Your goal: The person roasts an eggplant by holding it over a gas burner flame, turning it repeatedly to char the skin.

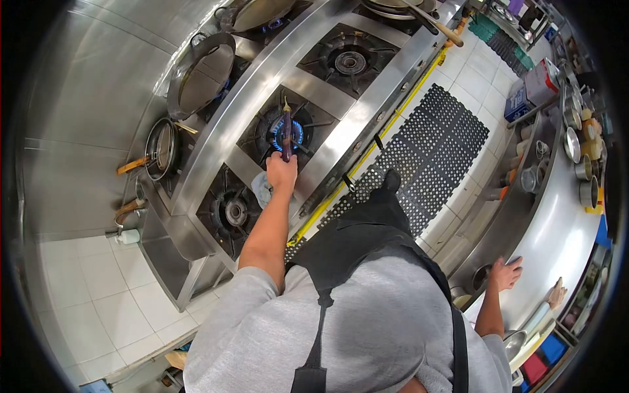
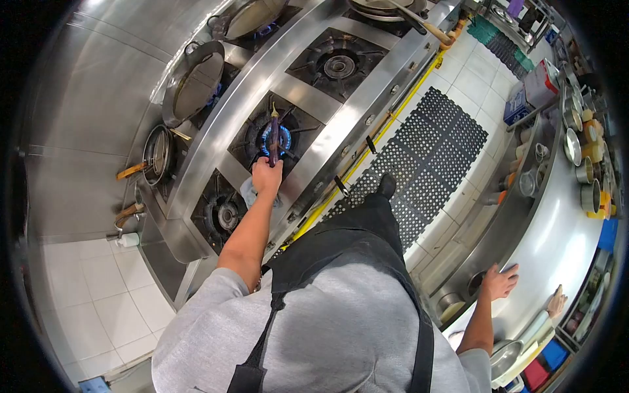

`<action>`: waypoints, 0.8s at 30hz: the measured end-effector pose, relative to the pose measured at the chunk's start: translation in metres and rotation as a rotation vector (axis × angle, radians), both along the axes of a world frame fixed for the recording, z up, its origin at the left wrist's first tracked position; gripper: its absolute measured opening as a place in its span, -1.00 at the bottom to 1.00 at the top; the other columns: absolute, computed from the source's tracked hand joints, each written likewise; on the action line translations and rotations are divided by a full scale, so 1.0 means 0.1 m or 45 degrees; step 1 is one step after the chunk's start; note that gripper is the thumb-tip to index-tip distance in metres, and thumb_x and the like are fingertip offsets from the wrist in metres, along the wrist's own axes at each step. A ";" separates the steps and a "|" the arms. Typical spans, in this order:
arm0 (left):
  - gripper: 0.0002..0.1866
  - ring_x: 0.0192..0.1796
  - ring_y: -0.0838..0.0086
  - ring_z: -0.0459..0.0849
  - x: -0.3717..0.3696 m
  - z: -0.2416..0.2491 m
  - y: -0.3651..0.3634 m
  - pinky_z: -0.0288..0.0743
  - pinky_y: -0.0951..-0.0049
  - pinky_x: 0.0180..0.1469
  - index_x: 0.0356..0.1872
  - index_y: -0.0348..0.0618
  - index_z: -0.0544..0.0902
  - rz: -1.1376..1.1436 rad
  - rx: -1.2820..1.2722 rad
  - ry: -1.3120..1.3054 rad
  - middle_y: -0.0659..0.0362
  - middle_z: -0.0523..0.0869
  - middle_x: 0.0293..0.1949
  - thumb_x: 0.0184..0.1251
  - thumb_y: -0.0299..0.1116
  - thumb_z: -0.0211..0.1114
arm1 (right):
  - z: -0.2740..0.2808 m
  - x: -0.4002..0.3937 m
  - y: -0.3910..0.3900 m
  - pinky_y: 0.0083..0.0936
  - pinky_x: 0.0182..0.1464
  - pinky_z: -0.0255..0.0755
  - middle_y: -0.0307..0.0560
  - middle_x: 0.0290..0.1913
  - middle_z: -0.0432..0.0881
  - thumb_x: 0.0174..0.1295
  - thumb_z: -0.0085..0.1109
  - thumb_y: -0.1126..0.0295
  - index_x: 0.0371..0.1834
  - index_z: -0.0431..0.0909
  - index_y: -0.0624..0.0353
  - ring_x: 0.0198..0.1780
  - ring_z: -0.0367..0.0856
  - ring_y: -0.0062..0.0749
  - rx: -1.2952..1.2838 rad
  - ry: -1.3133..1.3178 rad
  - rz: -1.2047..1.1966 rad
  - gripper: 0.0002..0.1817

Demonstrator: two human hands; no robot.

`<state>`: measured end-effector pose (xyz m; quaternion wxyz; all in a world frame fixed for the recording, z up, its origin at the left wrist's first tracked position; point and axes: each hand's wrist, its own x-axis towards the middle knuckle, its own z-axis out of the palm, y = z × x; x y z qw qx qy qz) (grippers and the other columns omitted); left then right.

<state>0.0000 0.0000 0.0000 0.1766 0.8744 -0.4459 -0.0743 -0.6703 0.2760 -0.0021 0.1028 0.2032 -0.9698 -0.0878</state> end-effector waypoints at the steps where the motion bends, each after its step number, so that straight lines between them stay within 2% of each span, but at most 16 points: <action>1: -0.54 -0.03 -0.03 0.67 0.02 -0.04 -0.02 0.56 0.06 0.01 -0.09 -0.15 0.62 -0.006 -0.021 -0.004 -0.09 0.65 -0.08 0.01 -0.12 0.42 | -0.01 -0.01 0.00 0.07 0.33 0.19 -0.02 0.46 0.21 0.14 0.26 -0.06 0.53 0.07 -0.25 0.50 0.13 -0.13 -0.001 0.005 -0.006 -0.12; 5: -0.54 -0.09 -0.05 0.68 0.03 0.01 -0.05 0.57 0.02 -0.02 -0.13 -0.19 0.59 0.069 -0.007 -0.028 -0.09 0.66 -0.15 -0.03 -0.14 0.40 | -0.01 0.06 0.03 0.07 0.30 0.21 0.02 0.45 0.22 0.13 0.25 -0.05 0.53 0.08 -0.22 0.49 0.14 -0.13 0.013 0.008 0.007 -0.12; 8: -0.54 -0.09 -0.04 0.69 -0.02 0.03 -0.05 0.57 0.01 -0.02 -0.13 -0.20 0.58 0.080 -0.023 -0.054 -0.09 0.66 -0.16 -0.04 -0.14 0.40 | -0.05 0.06 0.02 0.06 0.32 0.19 -0.02 0.46 0.21 0.14 0.27 -0.04 0.52 0.07 -0.28 0.49 0.14 -0.13 -0.004 0.002 -0.004 -0.12; 17: -0.62 -0.10 -0.04 0.68 -0.03 -0.01 -0.06 0.56 -0.01 -0.03 -0.17 -0.17 0.56 0.082 -0.023 -0.008 -0.08 0.65 -0.14 -0.01 -0.21 0.37 | -0.04 0.02 0.02 0.07 0.31 0.20 0.03 0.46 0.21 0.12 0.25 -0.03 0.53 0.09 -0.24 0.49 0.13 -0.11 -0.025 0.015 0.012 -0.12; 24: -0.58 -0.09 -0.05 0.68 -0.09 0.05 -0.04 0.56 0.00 -0.03 -0.13 -0.18 0.53 0.066 -0.050 -0.032 -0.08 0.63 -0.12 0.00 -0.21 0.37 | -0.05 0.02 0.02 0.08 0.32 0.19 0.04 0.46 0.21 0.12 0.24 -0.04 0.53 0.09 -0.24 0.49 0.13 -0.11 -0.022 0.016 0.016 -0.12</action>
